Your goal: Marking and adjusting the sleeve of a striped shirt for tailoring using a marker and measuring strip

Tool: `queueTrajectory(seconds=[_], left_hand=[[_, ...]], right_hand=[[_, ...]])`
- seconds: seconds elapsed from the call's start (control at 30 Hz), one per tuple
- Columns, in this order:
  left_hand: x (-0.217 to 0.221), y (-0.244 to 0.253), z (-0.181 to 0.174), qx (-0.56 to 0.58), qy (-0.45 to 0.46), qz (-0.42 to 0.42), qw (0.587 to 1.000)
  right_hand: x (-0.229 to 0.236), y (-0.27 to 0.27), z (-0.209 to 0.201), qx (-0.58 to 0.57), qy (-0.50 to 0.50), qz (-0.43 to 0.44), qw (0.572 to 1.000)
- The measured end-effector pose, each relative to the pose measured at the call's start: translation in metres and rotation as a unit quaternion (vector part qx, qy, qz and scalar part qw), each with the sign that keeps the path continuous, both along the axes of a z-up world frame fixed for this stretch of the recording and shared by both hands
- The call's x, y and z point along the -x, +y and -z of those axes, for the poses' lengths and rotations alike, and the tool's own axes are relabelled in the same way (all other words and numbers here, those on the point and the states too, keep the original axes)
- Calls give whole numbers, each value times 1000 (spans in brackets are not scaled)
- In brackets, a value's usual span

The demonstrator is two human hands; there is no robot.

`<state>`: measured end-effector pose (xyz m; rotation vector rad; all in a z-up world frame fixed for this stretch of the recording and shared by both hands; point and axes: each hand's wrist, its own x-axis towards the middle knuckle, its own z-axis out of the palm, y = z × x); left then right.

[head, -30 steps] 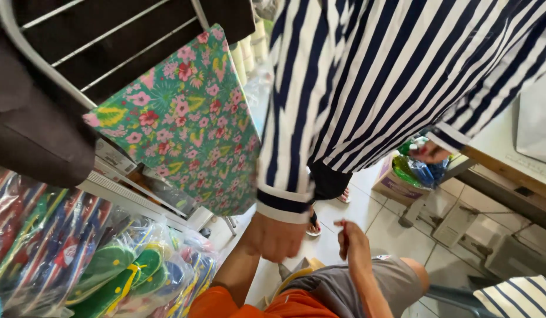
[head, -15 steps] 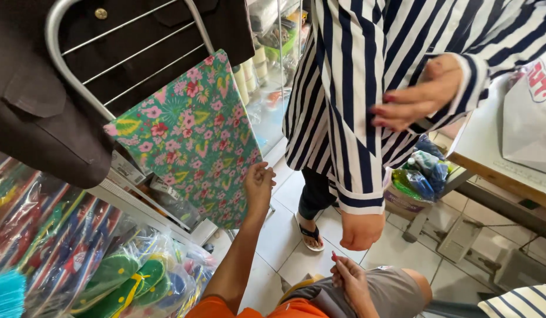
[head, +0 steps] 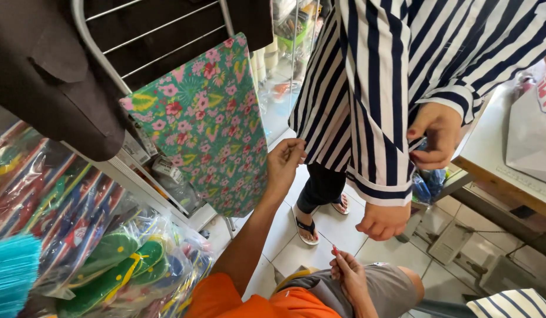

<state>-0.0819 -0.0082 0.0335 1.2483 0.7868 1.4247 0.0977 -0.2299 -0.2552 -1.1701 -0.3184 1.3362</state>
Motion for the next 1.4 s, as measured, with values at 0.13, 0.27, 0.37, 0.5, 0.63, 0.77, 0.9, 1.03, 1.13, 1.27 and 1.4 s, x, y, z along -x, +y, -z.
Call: queueTrajectory(seconds=[0.13, 0.27, 0.37, 0.5, 0.63, 0.77, 0.9, 1.03, 1.13, 1.27, 1.4], left_hand=[[-4, 3, -9, 17, -47, 17, 999], [-3, 0, -16, 25, -20, 9, 999], [-4, 6, -19, 22, -13, 34, 999], [-6, 20, -18, -33, -25, 47, 998], [-11, 24, -32, -33, 8, 52, 998], [-13, 10, -54, -11, 90, 106, 990], [-29, 13, -36, 39, 35, 238, 970], [-53, 17, -20, 121, -31, 322, 938], [-72, 29, 9, 131, -121, 367, 913], [-77, 17, 1, 124, -121, 411, 895], [-71, -1, -16, 63, -102, 417, 901]], right_hand=[[2, 1, -3, 2, -11, 3, 1000], [2, 1, 0, 12, -10, 12, 1000], [2, 4, 7, -1, -11, 25, 1000], [1, 1, 3, 3, 19, 44, 999], [-3, 1, 14, -8, 32, 58, 998], [-7, -10, 6, -9, 38, 79, 996], [-33, -30, 26, -11, 22, 137, 990], [-66, -43, 18, -47, -39, 214, 975], [-69, -48, -56, -37, -107, 299, 947], [-67, -65, -116, -89, -116, 300, 943], [-68, -75, -161, -73, -199, 320, 923]])
